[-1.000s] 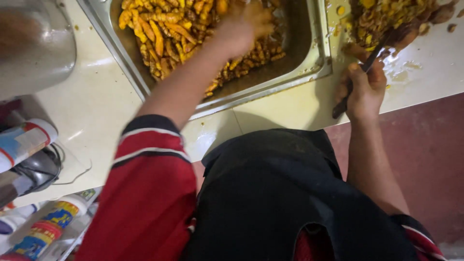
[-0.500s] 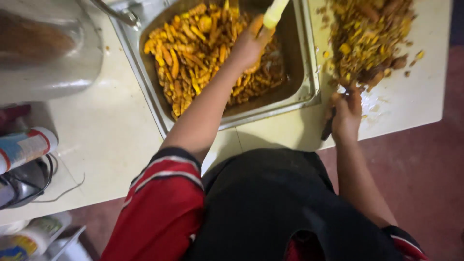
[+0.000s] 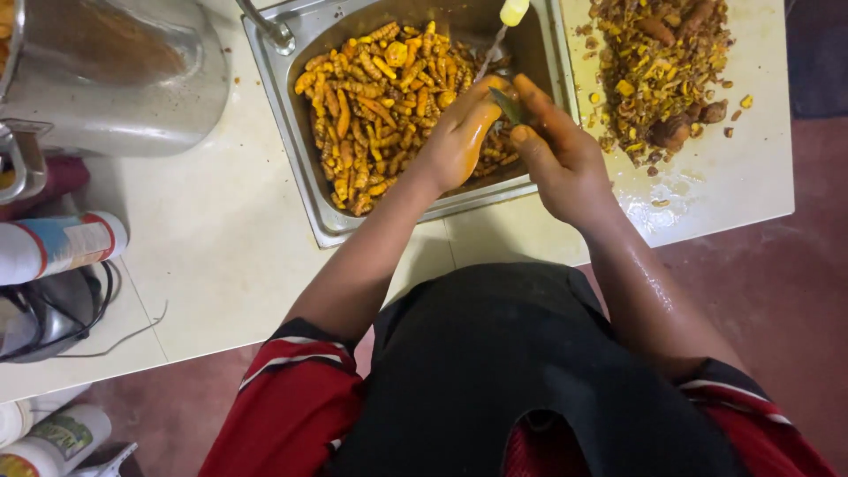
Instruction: Peeling turmeric roots with a knife over a sink
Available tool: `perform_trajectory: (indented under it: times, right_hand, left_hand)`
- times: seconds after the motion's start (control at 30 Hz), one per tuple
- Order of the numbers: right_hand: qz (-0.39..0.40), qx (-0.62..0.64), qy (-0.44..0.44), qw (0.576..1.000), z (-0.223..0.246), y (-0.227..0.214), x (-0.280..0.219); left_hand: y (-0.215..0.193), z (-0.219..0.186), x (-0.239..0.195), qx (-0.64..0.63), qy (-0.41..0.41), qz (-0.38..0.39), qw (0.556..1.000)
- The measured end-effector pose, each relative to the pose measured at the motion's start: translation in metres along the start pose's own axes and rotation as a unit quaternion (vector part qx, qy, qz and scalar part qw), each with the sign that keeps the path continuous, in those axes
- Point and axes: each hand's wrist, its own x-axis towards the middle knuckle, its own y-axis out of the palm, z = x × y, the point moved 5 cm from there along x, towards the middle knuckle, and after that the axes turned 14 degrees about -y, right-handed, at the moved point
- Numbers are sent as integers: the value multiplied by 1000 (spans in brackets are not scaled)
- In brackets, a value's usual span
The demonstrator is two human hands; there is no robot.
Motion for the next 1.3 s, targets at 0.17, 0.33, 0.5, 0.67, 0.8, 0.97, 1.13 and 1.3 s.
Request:
perform_trajectory:
  times: [0.17,0.33,0.5,0.67,0.8,0.97,1.13,1.3]
  right_hand:
    - [1,-57,-29,998,1,0,-6]
    - [-25,-66,13,997,-8,-5,-16]
    - [-149,110,200,962,-36,-26,-19]
    - [-176,11,264,948,-48,-85,-29]
    - [-263,5,276,924,-88,-125,-49]
    - [-274,-18,325,905,-95,-119,-57]
    - [-230,20,314,921,-94,-93,-54]
    - [-166,27,265,949,-80,-68,-41]
  left_hand:
    - [1,-4,-12,34,-26,-37,998]
    - [15,-2,-9,-29,-11,-27,999]
    - [22,30,17,-32,15,-1,999]
    - [-2,54,42,-41,-101,-3,994]
    - [-15,46,65,-15,-212,-63,975]
    - [-23,65,103,-58,-231,-170,956]
    - [-16,71,107,-226,-288,-153,918]
    - [-17,121,108,-358,-269,-80,890]
